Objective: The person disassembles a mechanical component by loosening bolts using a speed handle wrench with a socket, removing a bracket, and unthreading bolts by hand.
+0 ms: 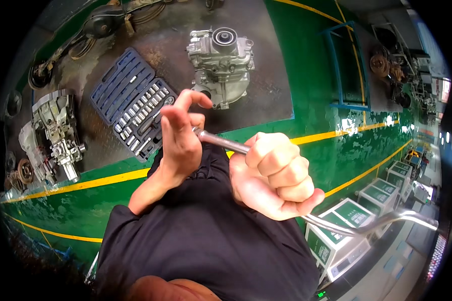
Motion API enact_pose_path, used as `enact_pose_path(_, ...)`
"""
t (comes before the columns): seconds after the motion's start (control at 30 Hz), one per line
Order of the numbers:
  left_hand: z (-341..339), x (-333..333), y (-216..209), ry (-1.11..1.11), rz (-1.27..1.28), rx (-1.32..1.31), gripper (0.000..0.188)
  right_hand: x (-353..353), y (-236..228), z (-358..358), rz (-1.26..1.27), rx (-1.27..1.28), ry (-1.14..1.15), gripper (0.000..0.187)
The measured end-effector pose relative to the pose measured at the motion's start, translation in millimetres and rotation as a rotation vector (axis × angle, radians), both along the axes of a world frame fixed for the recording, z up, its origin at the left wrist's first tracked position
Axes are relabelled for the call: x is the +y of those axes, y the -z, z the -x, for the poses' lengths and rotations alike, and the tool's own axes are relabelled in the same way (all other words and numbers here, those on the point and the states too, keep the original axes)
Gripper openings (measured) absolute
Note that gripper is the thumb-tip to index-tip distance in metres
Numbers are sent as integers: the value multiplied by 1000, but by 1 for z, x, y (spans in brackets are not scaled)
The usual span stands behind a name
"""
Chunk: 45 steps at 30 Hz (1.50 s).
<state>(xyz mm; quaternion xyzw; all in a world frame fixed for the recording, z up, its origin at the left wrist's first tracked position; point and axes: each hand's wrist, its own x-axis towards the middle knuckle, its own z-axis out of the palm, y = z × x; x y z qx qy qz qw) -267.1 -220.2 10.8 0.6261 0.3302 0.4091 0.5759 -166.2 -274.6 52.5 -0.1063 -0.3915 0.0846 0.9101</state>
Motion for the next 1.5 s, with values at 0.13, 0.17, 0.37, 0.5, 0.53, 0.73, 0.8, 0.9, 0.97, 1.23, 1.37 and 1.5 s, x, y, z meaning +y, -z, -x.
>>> enact_pose_path(0.13,-2,4,6,80,86,19,74,3,6,-14,72,-83,-120,52)
enact_pose_path(0.17,-1,3,6,55,83,24,74,3,7,-18,62,-76,-160,51)
enact_pose_path(0.37,10,7,-10,317,327,1,81,-3,4,-22,40,-7,-127,52)
enact_pose_path(0.5,23,28,-25,597,676,-96,81,1,-1,-26,23,110,-216,50)
enact_pose_path(0.53,19,27,-24,594,678,-93,81,2,-2,-24,6,147,-233,50)
enact_pose_path(0.73,0,17,0,284,710,-328,52,2,7,-24,42,69,-177,52)
enact_pose_path(0.8,-6,7,1,103,739,-341,37,3,7,-22,40,74,-140,53)
enact_pose_path(0.9,-20,4,9,-71,650,-344,20,4,7,-22,34,-11,-104,53)
enact_pose_path(0.97,-19,5,12,-28,732,-415,22,6,10,-23,49,-38,-74,53)
enact_pose_path(1.23,32,20,12,601,663,-201,49,7,12,-34,71,59,-198,51)
enact_pose_path(1.37,29,34,3,945,485,113,56,2,11,-35,79,95,-277,50)
enact_pose_path(1.5,14,38,-4,972,574,363,27,1,14,-35,77,123,-327,51)
